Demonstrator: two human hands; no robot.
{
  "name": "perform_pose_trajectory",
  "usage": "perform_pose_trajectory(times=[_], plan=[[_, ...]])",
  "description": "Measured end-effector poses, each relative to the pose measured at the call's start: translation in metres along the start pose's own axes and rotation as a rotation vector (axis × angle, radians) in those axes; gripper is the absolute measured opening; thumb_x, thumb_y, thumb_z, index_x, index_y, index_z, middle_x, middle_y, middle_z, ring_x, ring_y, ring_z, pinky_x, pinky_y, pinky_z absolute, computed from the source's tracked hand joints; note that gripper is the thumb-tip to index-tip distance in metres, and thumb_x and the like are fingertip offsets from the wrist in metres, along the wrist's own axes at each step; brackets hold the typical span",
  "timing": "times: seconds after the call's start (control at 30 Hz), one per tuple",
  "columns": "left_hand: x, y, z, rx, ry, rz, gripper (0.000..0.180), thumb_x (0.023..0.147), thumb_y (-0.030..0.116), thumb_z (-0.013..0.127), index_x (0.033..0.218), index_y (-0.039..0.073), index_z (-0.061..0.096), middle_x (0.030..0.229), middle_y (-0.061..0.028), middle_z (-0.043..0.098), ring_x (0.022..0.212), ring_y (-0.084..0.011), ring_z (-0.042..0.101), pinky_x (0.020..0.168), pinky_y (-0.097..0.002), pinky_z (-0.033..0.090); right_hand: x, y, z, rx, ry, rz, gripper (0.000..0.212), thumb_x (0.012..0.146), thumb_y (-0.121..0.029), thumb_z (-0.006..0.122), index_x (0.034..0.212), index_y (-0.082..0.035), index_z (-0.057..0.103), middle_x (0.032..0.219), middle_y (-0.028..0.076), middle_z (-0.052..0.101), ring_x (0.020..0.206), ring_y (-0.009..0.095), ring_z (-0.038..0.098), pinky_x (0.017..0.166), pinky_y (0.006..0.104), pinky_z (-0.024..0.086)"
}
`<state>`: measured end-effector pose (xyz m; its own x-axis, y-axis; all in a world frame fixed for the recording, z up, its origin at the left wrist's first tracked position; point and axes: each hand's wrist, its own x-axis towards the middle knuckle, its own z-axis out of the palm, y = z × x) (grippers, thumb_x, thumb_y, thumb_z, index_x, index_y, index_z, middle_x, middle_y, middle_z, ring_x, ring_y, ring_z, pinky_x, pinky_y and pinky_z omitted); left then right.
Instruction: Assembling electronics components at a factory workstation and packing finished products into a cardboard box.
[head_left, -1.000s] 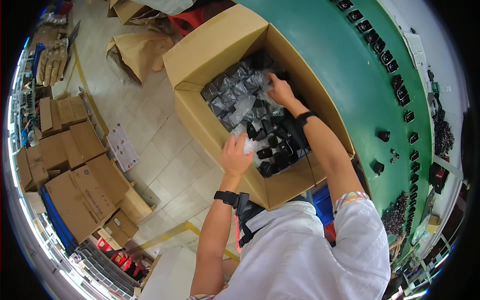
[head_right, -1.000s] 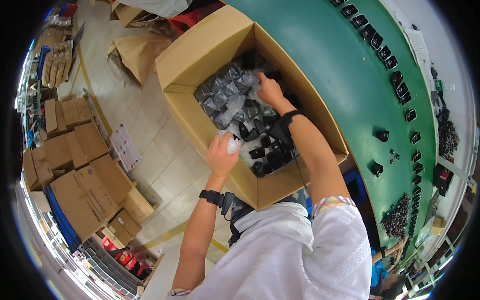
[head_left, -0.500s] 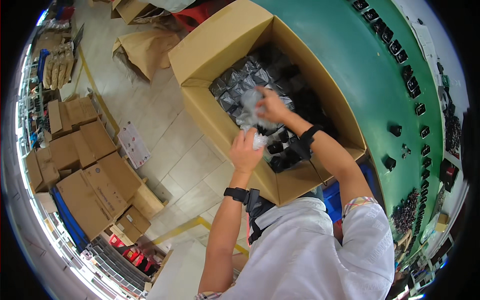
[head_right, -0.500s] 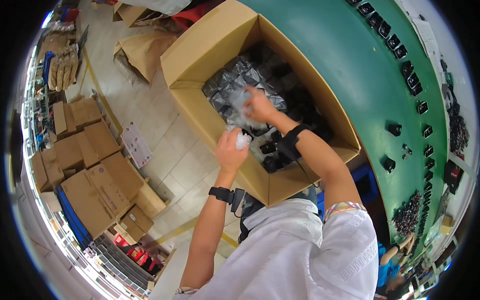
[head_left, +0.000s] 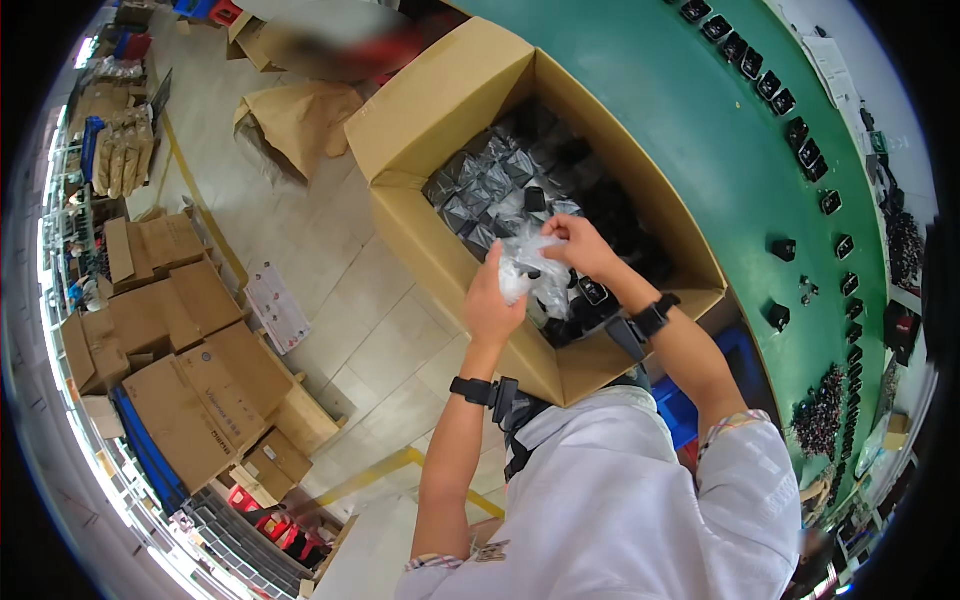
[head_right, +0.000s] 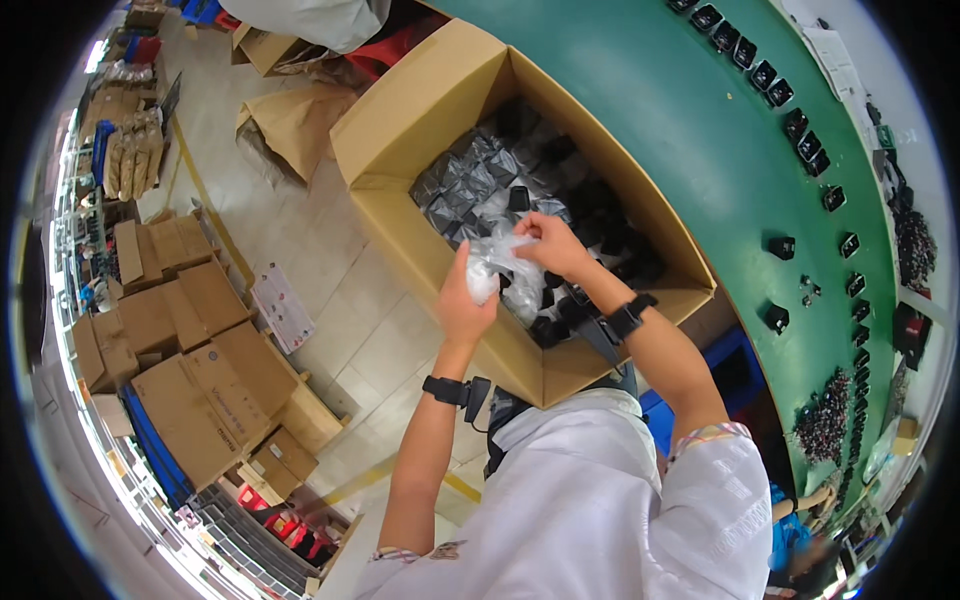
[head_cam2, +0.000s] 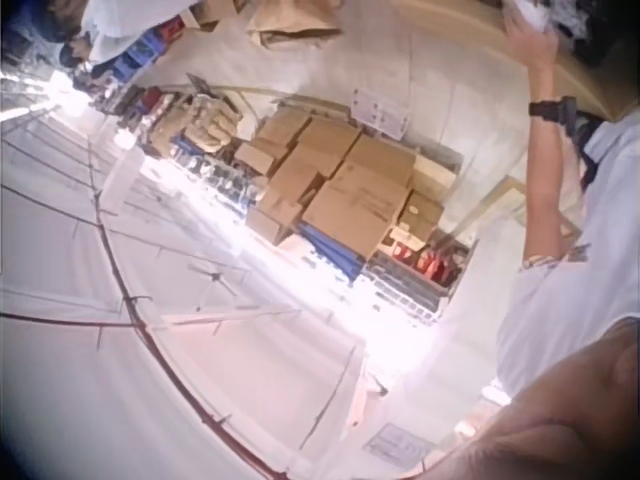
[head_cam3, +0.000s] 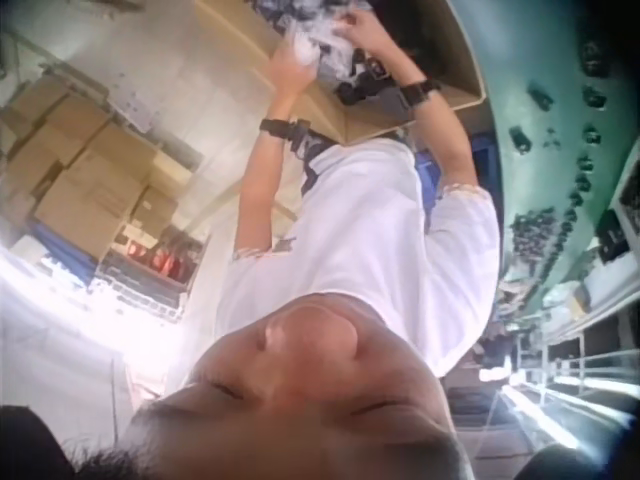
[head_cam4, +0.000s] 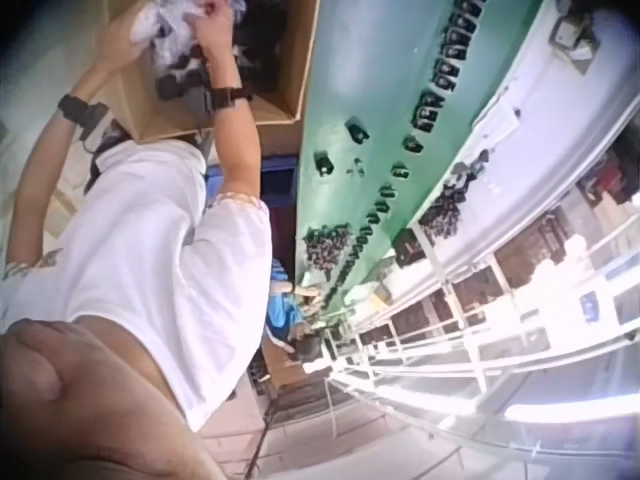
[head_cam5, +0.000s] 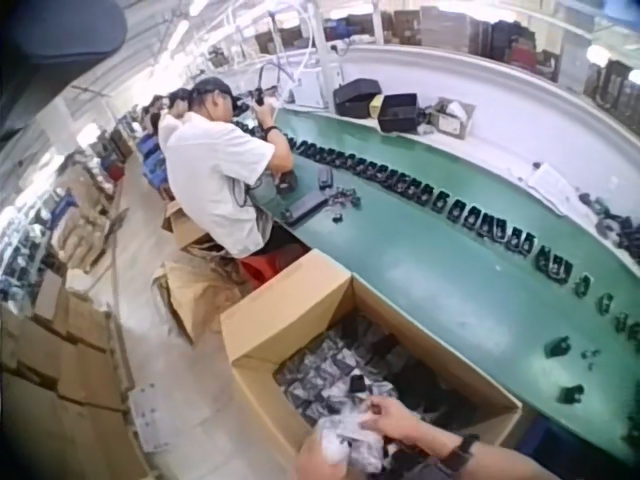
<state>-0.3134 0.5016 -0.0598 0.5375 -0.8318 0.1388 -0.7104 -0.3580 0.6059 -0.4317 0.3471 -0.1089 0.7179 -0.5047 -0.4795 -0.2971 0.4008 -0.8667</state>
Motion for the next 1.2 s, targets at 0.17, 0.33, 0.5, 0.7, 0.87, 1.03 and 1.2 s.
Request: perform_pose_trajectory(times=[0.17,0.33,0.5,0.7,0.87,1.03,1.2], plan=[[-0.002,0.039,-0.01,-0.354,-0.14,0.079,0.049,0.075,0.015,0.072,0.122,0.007,0.058,0.105,-0.0142,0.063,0.094,-0.0339,0.062,0.083,-0.0371,0.05,-0.048,-0.024,0.01,-0.321,0.217,0.016,0.037,0.074,0.003,0.07,0.109,0.001,0.06,0.086,0.001,0.061,0.076,0.01,0.056,0.067,0.0245,0.046],[-0.001,0.056,-0.009,-0.216,-0.061,0.308,0.044,0.071,0.021,0.079,0.112,0.013,0.065,0.137,-0.023,0.04,0.123,-0.0454,0.041,0.103,-0.0536,0.034,-0.054,-0.013,0.028,0.625,0.089,0.299,0.03,0.09,0.002,0.048,0.12,0.004,0.054,0.106,0.013,0.065,0.091,0.021,0.066,0.081,0.033,0.054],[0.004,0.056,-0.023,-0.455,-0.241,0.188,0.045,0.067,0.017,0.081,0.109,0.011,0.066,0.128,-0.0228,0.052,0.114,-0.0378,0.054,0.094,-0.0452,0.045,-0.089,-0.031,0.036,0.697,0.007,0.408,0.032,0.096,-0.003,0.035,0.121,0.002,0.054,0.115,0.014,0.062,0.101,0.023,0.065,0.087,0.0358,0.054],[-0.025,0.014,-0.003,-0.779,-0.385,-0.011,0.041,0.071,0.007,0.073,0.11,0.005,0.063,0.103,-0.0141,0.066,0.093,-0.0271,0.066,0.082,-0.0366,0.053,-0.12,-0.035,0.035,0.558,-0.174,0.243,0.038,0.09,-0.003,0.052,0.128,0.001,0.053,0.119,0.01,0.061,0.104,0.018,0.062,0.089,0.0317,0.05],[-0.029,0.02,-0.003,-1.361,-0.118,-0.794,0.025,0.078,0.001,0.055,0.102,0.003,0.062,0.098,-0.0098,0.066,0.086,-0.0206,0.065,0.074,-0.0332,0.053,-0.144,-0.075,0.035,-0.343,-0.033,-0.331,0.069,0.073,-0.01,0.071,0.137,-0.013,0.049,0.139,0.017,0.045,0.124,0.03,0.05,0.104,0.0387,0.039],[-0.047,0.027,0.013,-1.451,-0.233,-1.071,0.024,0.091,0.009,0.046,0.111,0.006,0.06,0.102,-0.0064,0.065,0.094,-0.0202,0.065,0.078,-0.0346,0.053,-0.139,-0.072,0.048,-0.719,-0.017,-0.609,0.072,0.066,-0.003,0.064,0.135,-0.011,0.048,0.145,0.018,0.036,0.131,0.04,0.038,0.109,0.0462,0.033],[-0.053,0.031,0.016,-1.567,-0.207,-1.042,0.024,0.091,0.012,0.048,0.11,0.006,0.06,0.102,-0.0059,0.065,0.095,-0.0198,0.064,0.079,-0.0346,0.053,-0.127,-0.061,0.066,-0.849,-0.048,-0.557,0.071,0.06,-0.001,0.062,0.129,-0.01,0.049,0.139,0.017,0.044,0.129,0.04,0.04,0.107,0.0475,0.035]])
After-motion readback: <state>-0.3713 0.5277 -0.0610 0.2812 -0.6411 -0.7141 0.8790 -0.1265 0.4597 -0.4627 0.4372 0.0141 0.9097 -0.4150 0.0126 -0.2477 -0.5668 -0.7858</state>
